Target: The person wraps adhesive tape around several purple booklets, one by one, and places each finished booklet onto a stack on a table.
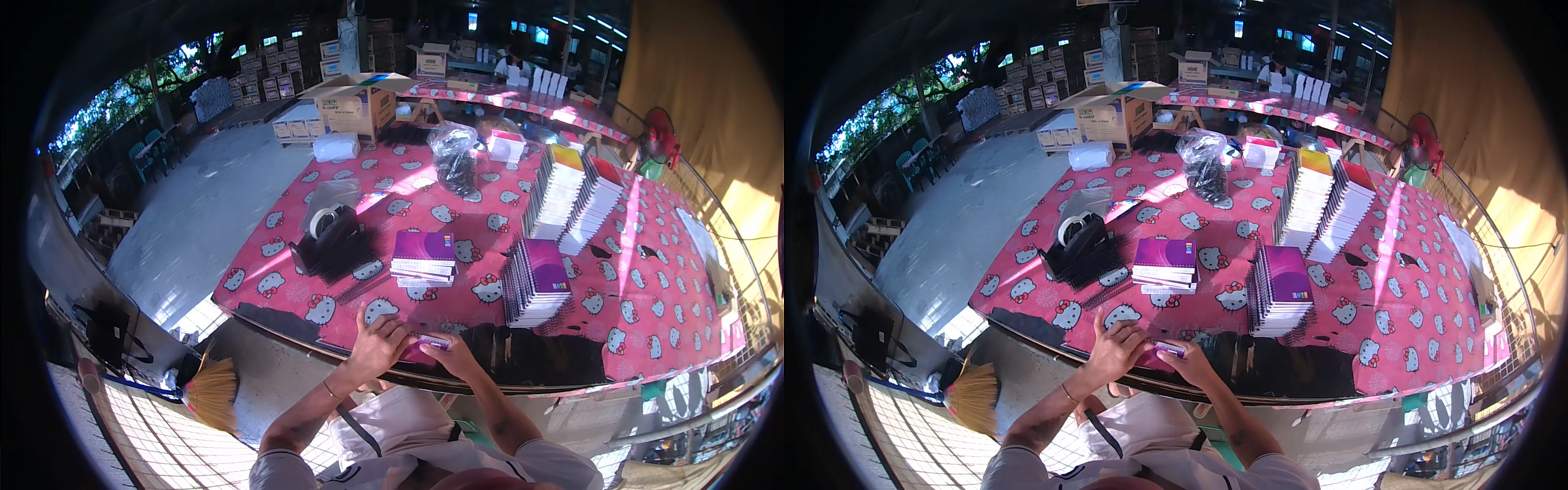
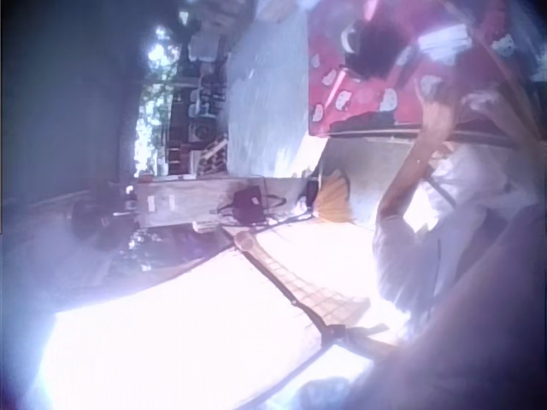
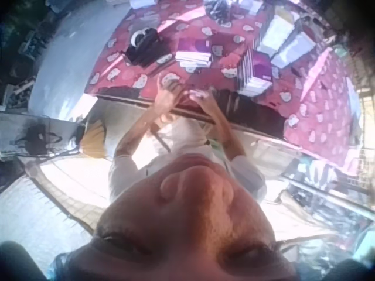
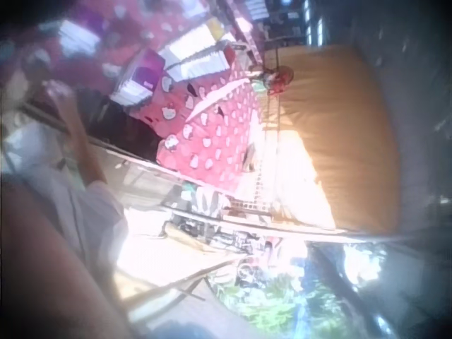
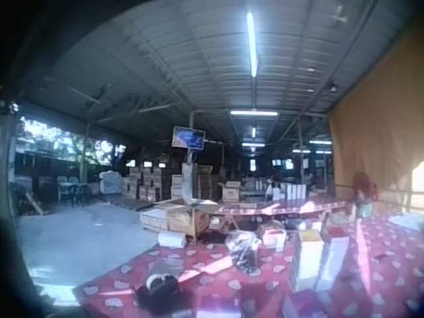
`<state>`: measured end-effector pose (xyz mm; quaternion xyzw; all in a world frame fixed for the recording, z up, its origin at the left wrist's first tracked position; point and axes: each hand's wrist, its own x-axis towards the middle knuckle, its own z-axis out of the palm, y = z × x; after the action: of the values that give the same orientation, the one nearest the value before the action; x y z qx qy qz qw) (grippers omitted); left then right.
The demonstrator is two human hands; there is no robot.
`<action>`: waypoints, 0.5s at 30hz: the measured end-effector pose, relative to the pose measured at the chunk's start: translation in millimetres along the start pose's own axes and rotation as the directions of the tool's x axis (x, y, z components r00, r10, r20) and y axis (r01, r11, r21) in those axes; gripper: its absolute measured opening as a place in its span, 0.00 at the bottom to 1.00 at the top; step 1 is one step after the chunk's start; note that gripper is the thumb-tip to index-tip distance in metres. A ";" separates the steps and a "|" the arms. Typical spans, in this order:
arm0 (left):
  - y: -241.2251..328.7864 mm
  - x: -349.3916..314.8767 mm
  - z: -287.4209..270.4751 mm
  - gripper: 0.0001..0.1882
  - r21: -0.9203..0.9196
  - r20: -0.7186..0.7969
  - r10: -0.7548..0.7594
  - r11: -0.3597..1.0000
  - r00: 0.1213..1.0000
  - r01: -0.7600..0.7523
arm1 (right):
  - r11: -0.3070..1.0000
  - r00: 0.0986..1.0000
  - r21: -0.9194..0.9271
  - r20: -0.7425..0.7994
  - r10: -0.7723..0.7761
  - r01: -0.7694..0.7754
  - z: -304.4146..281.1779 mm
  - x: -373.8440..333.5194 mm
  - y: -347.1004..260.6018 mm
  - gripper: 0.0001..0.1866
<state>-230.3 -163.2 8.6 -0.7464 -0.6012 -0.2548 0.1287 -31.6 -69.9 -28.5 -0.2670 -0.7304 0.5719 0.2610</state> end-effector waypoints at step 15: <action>28.5 -24.0 28.5 0.43 0.106 0.124 0.003 0.994 0.992 -0.017 | 0.997 0.997 0.004 -0.017 -0.077 0.077 5.4 4.5 2.1 0.16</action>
<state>-200.0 -175.9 -24.8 -0.7557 -0.6171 -0.1749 0.1325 -38.4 -70.1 -31.3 -0.2428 -0.7366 0.5609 0.2896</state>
